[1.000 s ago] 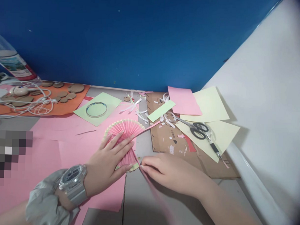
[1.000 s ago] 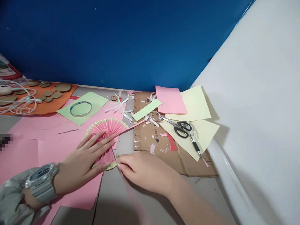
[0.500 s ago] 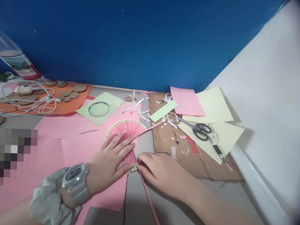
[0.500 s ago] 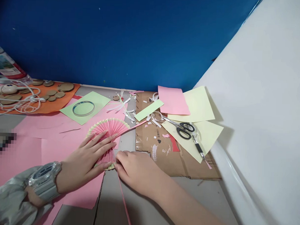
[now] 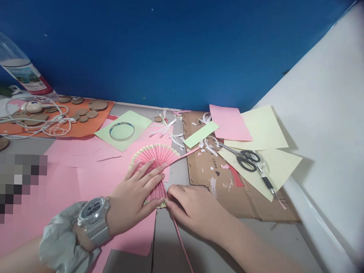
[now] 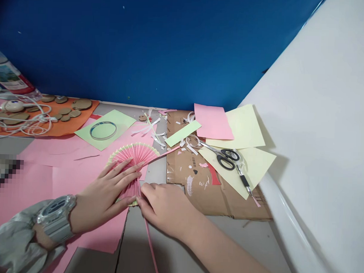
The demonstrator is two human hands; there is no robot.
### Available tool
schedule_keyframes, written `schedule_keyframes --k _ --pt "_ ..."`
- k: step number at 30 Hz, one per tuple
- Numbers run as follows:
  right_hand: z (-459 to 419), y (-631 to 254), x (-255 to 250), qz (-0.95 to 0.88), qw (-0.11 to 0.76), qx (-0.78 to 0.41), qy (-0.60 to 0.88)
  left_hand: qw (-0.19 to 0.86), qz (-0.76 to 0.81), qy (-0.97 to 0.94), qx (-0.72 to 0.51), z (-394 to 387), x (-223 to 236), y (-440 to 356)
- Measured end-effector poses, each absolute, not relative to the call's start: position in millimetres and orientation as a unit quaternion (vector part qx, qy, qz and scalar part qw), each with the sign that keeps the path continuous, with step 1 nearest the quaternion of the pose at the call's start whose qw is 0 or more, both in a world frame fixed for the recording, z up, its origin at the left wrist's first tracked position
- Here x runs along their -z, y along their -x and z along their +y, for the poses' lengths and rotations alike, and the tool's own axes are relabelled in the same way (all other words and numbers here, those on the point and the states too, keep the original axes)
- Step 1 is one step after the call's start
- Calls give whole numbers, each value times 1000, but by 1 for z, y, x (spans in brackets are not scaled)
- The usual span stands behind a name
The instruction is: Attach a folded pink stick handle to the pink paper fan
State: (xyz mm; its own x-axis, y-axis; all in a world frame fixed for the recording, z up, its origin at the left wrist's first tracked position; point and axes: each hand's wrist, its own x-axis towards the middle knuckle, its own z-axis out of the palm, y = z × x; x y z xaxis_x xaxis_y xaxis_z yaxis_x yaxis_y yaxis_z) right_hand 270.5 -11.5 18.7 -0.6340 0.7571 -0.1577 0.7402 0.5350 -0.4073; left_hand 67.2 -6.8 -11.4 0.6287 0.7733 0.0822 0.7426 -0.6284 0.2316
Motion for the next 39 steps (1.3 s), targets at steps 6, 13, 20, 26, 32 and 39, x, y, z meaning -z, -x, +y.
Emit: schedule_keyframes --k 6,13,20,26,32,39 --pt "-12 -271 -17 -877 16 -216 429 87 426 -898 -69 -7 10 -68" --pt "-12 -272 -19 -871 8 -232 433 93 414 -903 -73 -6 10 -65" --pt "-9 -278 -13 -872 49 -256 415 90 412 -901 -98 3 11 -52" --pt "-12 -275 -21 -866 52 -225 442 97 430 -893 -90 12 8 -42" --pt "-26 -261 -30 -863 -47 -114 490 62 460 -881 -93 15 9 -39" --pt "-21 -263 -32 -830 -74 -93 546 27 481 -867 -129 24 10 -27"
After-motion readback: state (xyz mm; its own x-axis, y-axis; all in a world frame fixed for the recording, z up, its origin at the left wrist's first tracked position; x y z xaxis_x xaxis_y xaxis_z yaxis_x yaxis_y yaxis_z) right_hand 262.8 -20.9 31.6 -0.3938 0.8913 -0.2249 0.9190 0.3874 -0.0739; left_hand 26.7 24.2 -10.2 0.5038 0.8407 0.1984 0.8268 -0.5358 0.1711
